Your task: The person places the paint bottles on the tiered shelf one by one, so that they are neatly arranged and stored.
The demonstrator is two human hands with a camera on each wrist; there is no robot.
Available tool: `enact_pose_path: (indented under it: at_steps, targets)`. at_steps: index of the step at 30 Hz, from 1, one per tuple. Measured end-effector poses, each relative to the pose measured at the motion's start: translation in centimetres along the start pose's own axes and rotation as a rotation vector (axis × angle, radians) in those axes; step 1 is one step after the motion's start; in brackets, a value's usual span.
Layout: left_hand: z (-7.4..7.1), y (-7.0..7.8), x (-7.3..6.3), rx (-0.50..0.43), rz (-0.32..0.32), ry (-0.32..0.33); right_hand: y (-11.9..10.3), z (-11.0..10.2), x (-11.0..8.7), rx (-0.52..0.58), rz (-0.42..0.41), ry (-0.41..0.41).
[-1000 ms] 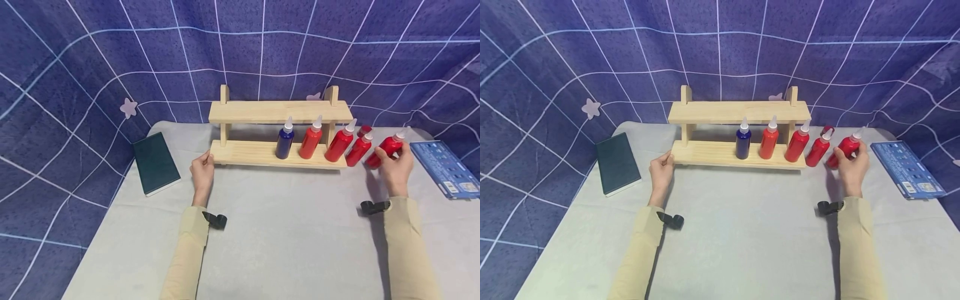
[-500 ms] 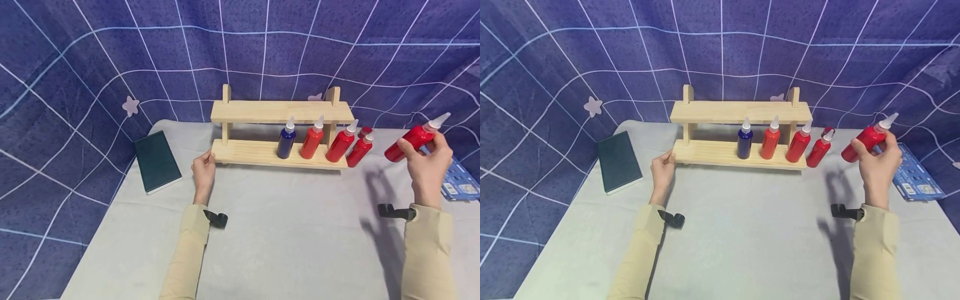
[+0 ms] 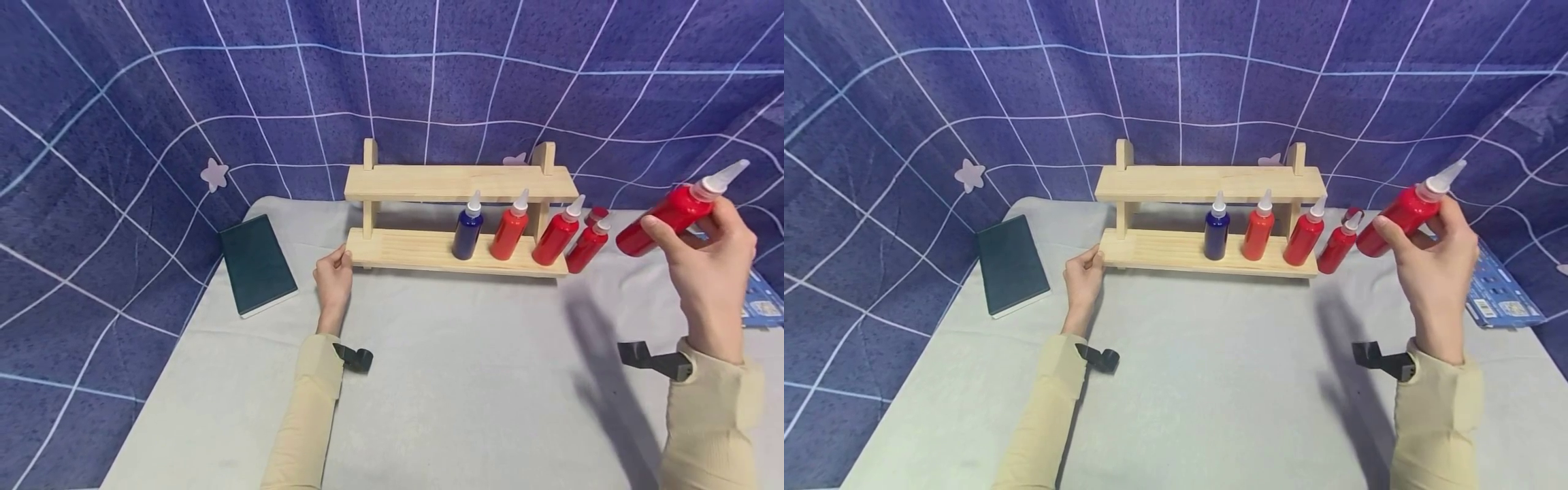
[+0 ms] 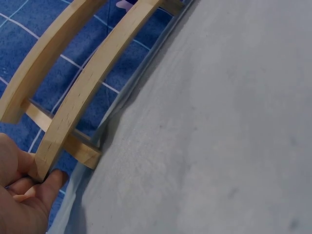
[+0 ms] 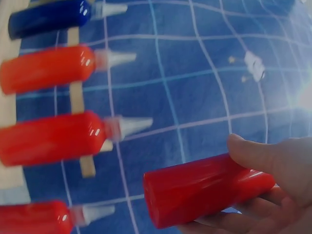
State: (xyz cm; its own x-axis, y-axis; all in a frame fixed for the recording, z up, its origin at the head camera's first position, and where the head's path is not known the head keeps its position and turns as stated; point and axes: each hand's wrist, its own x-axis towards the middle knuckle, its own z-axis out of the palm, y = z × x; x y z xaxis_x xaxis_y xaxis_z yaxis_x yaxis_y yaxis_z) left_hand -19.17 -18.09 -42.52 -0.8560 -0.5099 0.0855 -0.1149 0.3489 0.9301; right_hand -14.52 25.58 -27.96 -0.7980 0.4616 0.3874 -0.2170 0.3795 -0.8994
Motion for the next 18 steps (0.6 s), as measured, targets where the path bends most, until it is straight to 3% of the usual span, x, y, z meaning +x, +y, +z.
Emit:
enact_pose_path:
  at_steps: [9,14,18]
  targets:
    - [-0.1,0.2,-0.2,-0.003,0.006,-0.002,-1.8,2.1,-1.9,0.144,-0.069,-0.109]
    - [-0.1,0.1,-0.3,-0.003,0.010,0.000,-2.4,3.5,-2.9,0.096,-0.064,-0.176]
    - [-0.1,0.2,-0.3,-0.013,0.008,-0.003,-2.9,4.5,-3.5,0.077,-0.105,-0.234]
